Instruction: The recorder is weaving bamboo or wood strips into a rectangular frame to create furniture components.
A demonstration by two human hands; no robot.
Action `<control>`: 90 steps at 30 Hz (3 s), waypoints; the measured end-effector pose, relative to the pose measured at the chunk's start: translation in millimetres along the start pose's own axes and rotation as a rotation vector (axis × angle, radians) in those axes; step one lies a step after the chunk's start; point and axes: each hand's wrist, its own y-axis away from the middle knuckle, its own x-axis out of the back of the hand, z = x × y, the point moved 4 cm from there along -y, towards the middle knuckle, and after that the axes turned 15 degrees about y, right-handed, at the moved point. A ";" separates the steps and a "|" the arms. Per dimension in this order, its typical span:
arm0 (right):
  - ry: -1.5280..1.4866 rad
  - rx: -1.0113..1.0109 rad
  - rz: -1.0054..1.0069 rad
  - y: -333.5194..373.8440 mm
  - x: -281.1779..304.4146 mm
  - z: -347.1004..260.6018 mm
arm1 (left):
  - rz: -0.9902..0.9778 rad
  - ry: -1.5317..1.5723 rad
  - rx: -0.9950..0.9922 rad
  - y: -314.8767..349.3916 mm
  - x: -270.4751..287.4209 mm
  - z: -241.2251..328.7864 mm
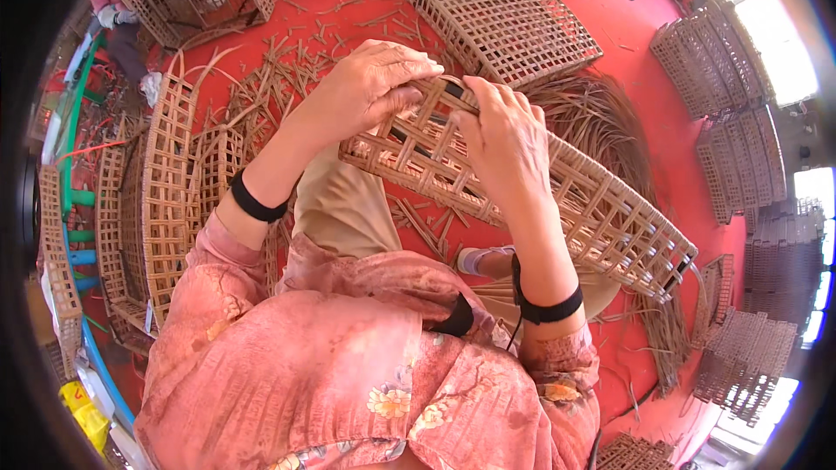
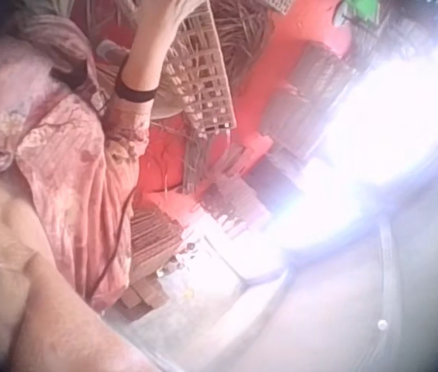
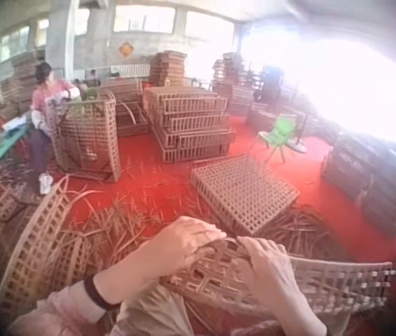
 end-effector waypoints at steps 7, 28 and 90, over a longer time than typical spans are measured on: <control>-0.030 0.071 -0.011 -11.3 -5.7 3.9 | -0.021 -0.097 -0.054 -10.9 -1.7 4.7; -0.039 0.088 0.061 24.0 6.5 71.9 | -0.150 -0.025 -0.048 -47.7 -36.6 27.1; 0.216 0.063 0.156 109.7 51.9 202.8 | -0.522 -0.020 -0.029 -155.5 -160.1 96.1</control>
